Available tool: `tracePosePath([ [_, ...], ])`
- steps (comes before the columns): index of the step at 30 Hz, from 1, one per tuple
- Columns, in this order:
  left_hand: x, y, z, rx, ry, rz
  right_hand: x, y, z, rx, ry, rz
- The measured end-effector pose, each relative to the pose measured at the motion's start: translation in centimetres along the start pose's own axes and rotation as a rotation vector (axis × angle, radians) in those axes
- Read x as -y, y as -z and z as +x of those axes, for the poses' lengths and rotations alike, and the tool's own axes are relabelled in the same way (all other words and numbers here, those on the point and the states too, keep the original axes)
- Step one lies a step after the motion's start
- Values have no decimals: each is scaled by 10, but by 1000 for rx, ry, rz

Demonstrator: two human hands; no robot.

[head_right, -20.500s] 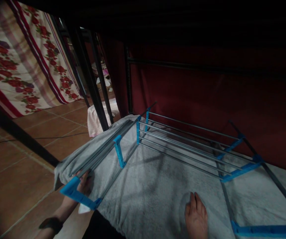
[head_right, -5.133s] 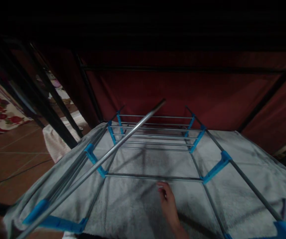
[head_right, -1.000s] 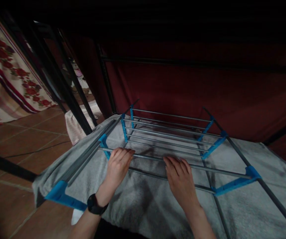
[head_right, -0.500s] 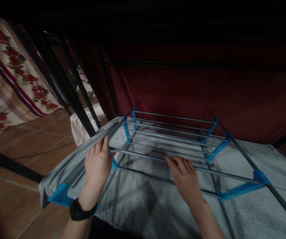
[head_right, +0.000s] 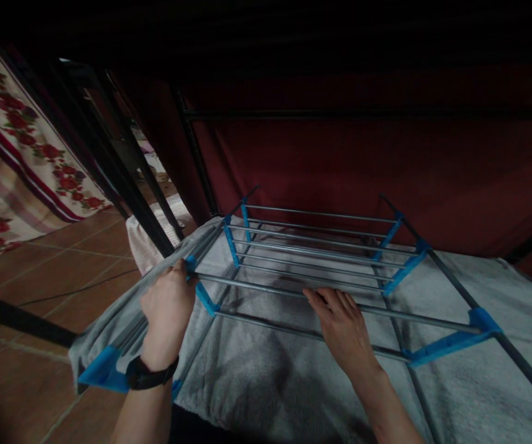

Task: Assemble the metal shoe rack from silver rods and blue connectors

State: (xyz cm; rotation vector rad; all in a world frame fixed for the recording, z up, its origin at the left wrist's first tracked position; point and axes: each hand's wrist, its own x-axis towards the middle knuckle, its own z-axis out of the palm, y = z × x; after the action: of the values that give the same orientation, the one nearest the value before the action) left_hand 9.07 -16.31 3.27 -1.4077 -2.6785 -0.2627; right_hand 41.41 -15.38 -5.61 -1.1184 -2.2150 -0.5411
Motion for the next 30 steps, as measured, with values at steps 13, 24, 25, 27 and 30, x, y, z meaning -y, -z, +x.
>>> tracePosePath([
  [13,5,-5,0,-85,-41,14,-4,-2,0,22,2,1],
  [24,18,-16,0,-227,-149,-93,-3,-1,0,38,-8,4],
  [25,19,-18,-1,-262,-169,-122,-3,-1,0,39,-8,3],
  [27,19,-21,-4,-353,-214,-216,-3,-1,0,40,-13,3],
  [30,20,-34,-19,-495,-314,-397,-4,-2,-1,47,-18,9],
])
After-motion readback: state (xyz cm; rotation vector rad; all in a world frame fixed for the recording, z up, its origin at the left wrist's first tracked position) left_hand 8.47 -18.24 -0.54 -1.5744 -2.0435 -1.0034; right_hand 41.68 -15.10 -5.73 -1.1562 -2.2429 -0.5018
